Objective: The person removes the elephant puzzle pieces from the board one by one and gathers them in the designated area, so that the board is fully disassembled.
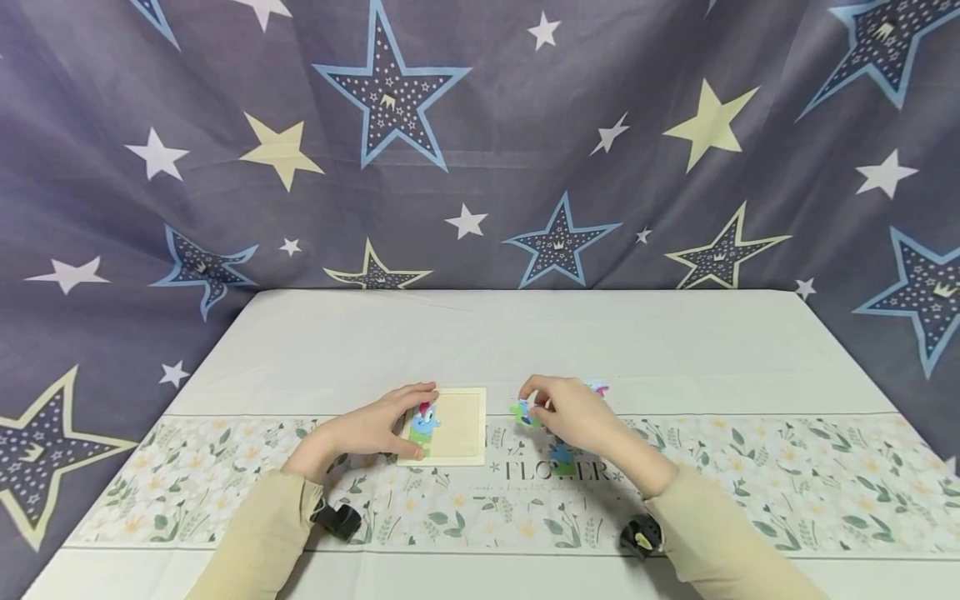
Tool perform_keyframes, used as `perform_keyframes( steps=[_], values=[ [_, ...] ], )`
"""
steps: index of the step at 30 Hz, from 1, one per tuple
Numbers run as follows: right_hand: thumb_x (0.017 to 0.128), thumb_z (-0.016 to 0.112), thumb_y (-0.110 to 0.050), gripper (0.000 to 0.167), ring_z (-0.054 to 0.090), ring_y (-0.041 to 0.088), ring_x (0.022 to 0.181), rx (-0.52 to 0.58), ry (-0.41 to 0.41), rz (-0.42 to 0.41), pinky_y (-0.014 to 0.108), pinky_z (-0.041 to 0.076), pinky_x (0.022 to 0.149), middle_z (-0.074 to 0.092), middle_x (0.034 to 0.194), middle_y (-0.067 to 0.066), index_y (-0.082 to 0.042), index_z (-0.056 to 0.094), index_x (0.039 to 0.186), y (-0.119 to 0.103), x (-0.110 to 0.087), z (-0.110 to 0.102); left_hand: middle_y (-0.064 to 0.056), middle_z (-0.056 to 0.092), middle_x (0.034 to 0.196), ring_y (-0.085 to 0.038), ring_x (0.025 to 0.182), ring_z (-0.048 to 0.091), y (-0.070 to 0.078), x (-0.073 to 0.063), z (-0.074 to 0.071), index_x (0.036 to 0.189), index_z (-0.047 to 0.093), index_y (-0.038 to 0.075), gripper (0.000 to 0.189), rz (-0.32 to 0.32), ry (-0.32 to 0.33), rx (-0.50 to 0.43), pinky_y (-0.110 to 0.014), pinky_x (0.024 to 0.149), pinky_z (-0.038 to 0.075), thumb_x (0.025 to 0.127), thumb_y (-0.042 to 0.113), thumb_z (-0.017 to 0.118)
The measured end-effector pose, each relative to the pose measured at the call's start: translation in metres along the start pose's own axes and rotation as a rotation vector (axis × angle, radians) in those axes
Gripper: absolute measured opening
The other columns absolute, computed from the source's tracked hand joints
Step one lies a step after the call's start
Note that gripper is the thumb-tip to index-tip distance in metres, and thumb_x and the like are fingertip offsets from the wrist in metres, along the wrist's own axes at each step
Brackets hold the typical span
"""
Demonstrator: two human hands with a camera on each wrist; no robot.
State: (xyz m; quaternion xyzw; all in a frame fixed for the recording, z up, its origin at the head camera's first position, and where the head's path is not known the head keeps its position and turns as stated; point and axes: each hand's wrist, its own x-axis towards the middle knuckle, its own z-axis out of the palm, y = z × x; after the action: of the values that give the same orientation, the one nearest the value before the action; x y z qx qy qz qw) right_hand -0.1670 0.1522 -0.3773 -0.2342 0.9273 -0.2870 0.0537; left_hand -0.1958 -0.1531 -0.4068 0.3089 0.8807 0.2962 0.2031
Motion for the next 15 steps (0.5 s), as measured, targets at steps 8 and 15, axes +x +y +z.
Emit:
perform_keyframes(
  steps=[8,15],
  values=[
    [0.087,0.059,-0.012,0.017,0.050,0.006,0.060,-0.026,0.027,0.017,0.024,0.041,0.054,0.056,0.076,-0.004,-0.011,0.062,0.103,0.013,-0.014,-0.014,-0.010,0.016,0.151,-0.030,0.139,0.010,0.001,-0.003,0.001,0.143,0.027,0.004,0.084,-0.002,-0.001,-0.004,-0.052,0.109,0.015,0.076,0.030,0.072],
    [0.088,0.058,-0.012,0.018,0.054,0.010,0.061,-0.006,0.018,0.037,0.024,0.041,0.050,0.056,0.078,-0.002,-0.011,0.061,0.106,0.024,-0.030,-0.026,-0.010,0.016,0.151,-0.030,0.139,0.010,0.002,-0.002,0.001,0.142,0.028,0.004,0.084,0.006,0.004,-0.011,-0.052,0.109,0.014,0.076,0.030,0.072]
  ],
)
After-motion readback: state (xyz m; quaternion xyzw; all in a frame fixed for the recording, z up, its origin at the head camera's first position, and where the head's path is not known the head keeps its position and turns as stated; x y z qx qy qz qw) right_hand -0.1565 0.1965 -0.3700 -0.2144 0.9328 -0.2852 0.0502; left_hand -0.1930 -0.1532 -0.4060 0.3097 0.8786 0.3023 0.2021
